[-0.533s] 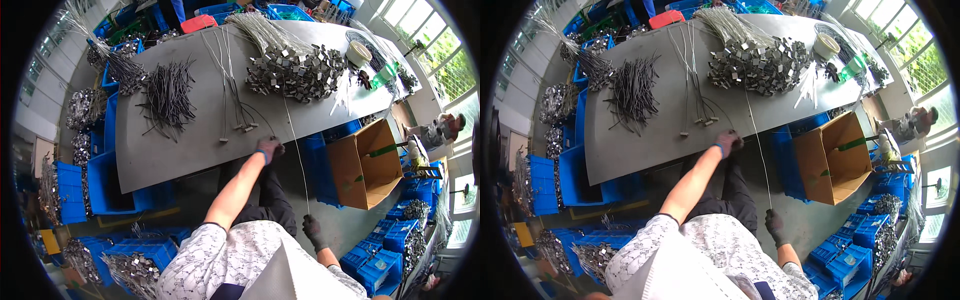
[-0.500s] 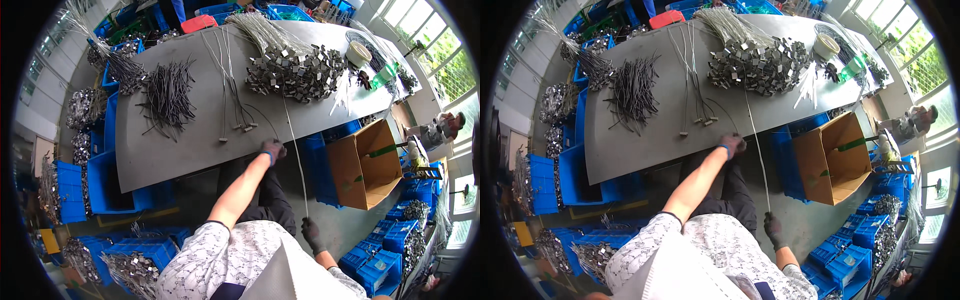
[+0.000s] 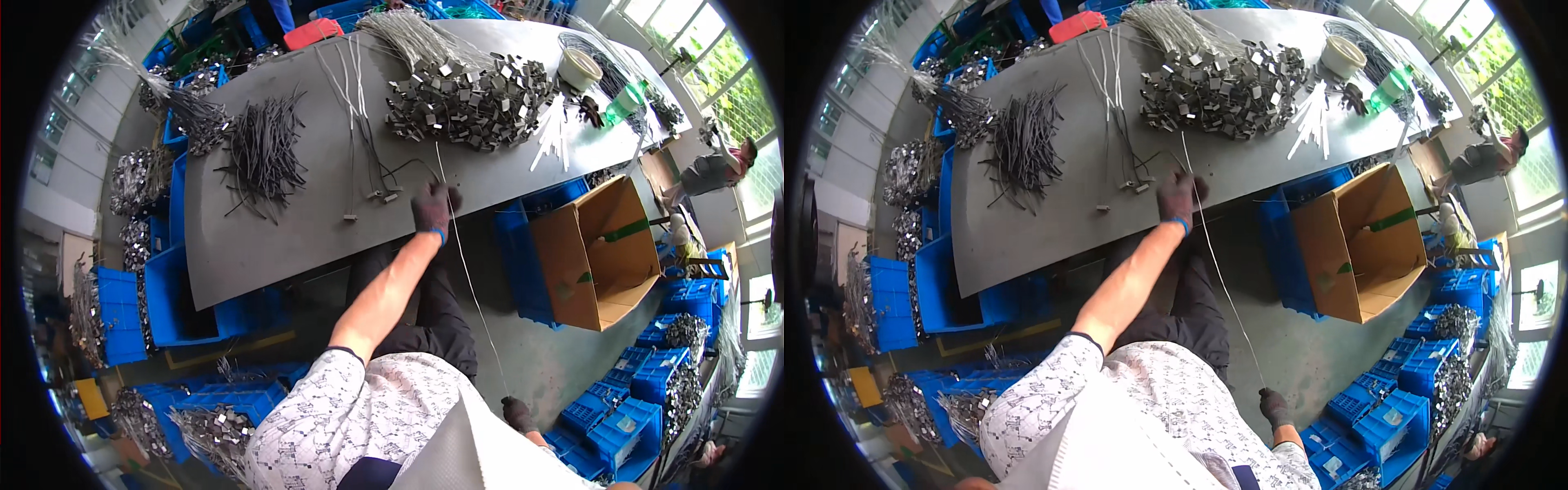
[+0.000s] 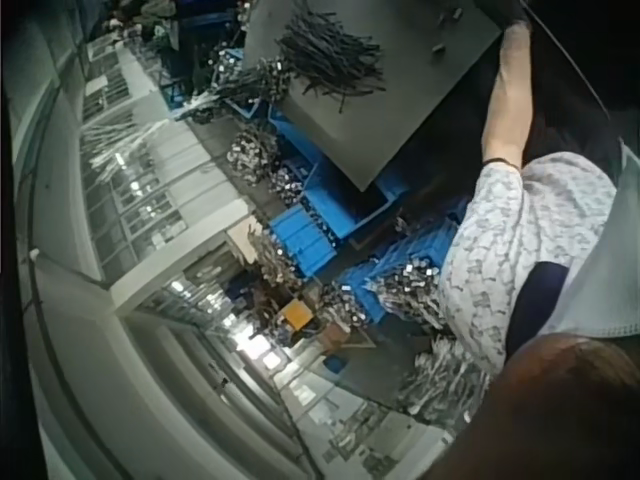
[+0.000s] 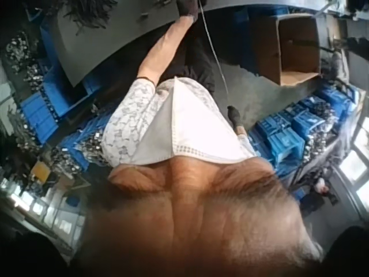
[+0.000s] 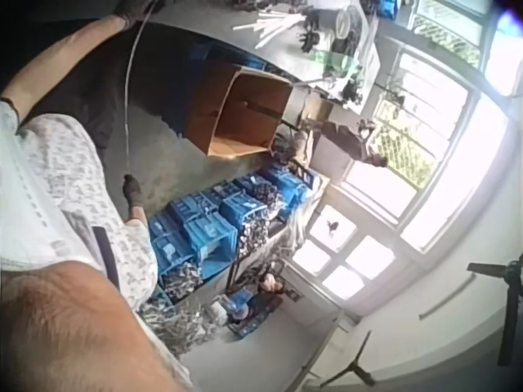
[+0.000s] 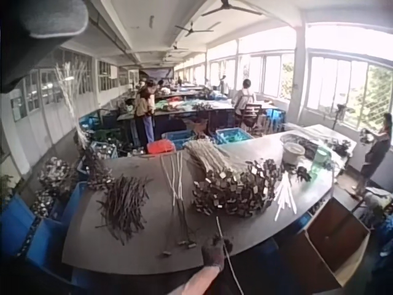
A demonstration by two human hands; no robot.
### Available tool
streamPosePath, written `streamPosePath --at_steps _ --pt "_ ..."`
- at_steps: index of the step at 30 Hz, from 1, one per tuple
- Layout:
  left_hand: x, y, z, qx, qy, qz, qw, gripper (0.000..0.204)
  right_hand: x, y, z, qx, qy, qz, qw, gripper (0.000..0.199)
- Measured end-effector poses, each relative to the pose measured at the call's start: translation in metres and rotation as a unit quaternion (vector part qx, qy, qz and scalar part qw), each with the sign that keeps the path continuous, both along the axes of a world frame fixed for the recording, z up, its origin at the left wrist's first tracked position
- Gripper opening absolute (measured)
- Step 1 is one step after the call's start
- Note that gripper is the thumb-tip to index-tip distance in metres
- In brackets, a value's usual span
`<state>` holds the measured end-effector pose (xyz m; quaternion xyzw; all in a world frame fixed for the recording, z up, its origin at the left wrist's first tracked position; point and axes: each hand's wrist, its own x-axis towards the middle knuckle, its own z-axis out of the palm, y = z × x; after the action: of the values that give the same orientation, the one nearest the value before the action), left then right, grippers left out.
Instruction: Sorting and grouping electronic wire harnesses by length and connector type at a manual assembly station.
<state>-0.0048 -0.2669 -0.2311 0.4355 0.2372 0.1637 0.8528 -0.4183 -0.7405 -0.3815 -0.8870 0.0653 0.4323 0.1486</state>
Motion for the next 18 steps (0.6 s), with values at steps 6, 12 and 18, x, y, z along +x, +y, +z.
streamPosePath --at_steps 6,12,18 --pt "0.037 0.087 0.061 0.164 -0.098 0.150 0.970 0.018 0.022 -0.020 -0.029 -0.031 -0.038 0.032 0.998 0.028" --pt "0.024 0.112 0.054 0.145 -0.070 0.095 0.982 0.009 0.035 0.004 -0.023 -0.009 -0.067 0.004 0.998 0.027" --pt "-0.012 0.163 -0.047 -0.173 0.007 -0.178 0.969 0.013 0.059 0.016 -0.046 0.080 -0.121 0.019 0.989 0.025"
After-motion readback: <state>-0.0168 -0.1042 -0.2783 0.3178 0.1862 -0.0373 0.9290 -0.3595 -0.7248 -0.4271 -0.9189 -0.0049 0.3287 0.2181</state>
